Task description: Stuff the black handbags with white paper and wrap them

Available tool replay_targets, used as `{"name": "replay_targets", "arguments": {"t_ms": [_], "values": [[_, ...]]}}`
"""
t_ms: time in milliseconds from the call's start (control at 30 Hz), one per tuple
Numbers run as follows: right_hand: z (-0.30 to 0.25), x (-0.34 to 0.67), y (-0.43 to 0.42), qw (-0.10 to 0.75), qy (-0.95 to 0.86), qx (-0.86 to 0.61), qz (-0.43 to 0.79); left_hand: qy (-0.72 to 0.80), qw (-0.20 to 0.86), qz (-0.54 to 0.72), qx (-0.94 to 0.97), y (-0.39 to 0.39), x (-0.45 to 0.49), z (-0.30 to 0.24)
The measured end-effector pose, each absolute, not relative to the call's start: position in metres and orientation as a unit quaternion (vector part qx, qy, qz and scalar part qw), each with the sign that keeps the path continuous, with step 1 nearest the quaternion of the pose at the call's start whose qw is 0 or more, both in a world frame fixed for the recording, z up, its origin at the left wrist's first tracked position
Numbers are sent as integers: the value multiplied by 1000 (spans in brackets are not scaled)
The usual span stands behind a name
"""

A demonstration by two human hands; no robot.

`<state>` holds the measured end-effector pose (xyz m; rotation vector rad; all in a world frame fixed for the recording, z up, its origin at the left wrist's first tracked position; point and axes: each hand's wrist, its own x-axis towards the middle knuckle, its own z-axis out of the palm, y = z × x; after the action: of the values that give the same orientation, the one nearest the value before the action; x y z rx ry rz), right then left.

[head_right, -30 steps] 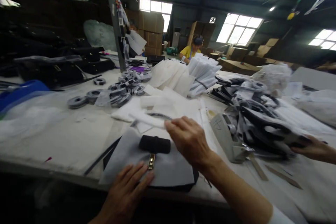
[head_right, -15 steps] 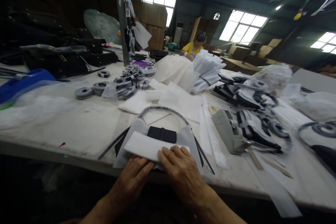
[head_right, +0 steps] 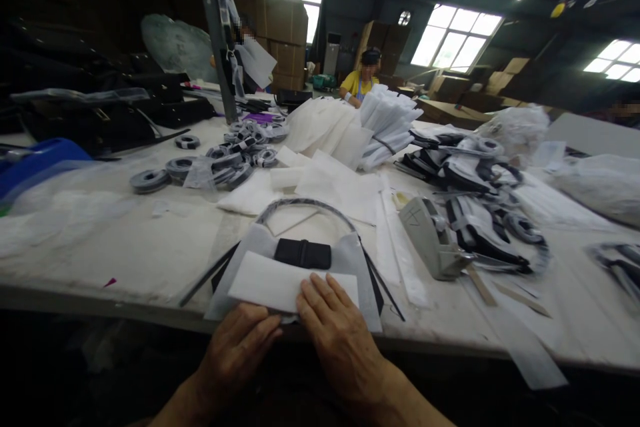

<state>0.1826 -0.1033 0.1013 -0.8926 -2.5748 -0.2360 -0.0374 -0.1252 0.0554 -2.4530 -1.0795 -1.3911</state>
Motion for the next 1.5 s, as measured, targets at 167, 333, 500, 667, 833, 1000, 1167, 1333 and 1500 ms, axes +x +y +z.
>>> {"name": "replay_targets", "arguments": {"t_ms": [167,333,500,667,833,1000,1167,1333,1500], "values": [[100,182,-105,194,-925,-318,-76,-355,131,-444,-812,-125,-20,92],[99,185,-101,196,-930,-307,-57,-434,161,-317,-828,-100,-9,79],[97,185,-103,178,-916,-359,25,-460,160,-265,-832,-93,-14,47],[91,184,-104,143,-907,-391,69,-409,172,-281,-851,-99,-21,46],[88,187,-95,108,-914,-381,84,-354,144,-294,-876,-99,-30,48],[86,187,-91,118,-913,-384,78,-325,143,-284,-891,-93,-40,50],[95,184,-91,119,-911,-386,80,-262,124,-327,-900,-86,-53,52],[101,180,-91,117,-913,-387,60,-245,118,-346,-898,-85,-59,59],[91,179,-91,140,-914,-381,-3,-282,142,-298,-901,-95,-55,68]]}}
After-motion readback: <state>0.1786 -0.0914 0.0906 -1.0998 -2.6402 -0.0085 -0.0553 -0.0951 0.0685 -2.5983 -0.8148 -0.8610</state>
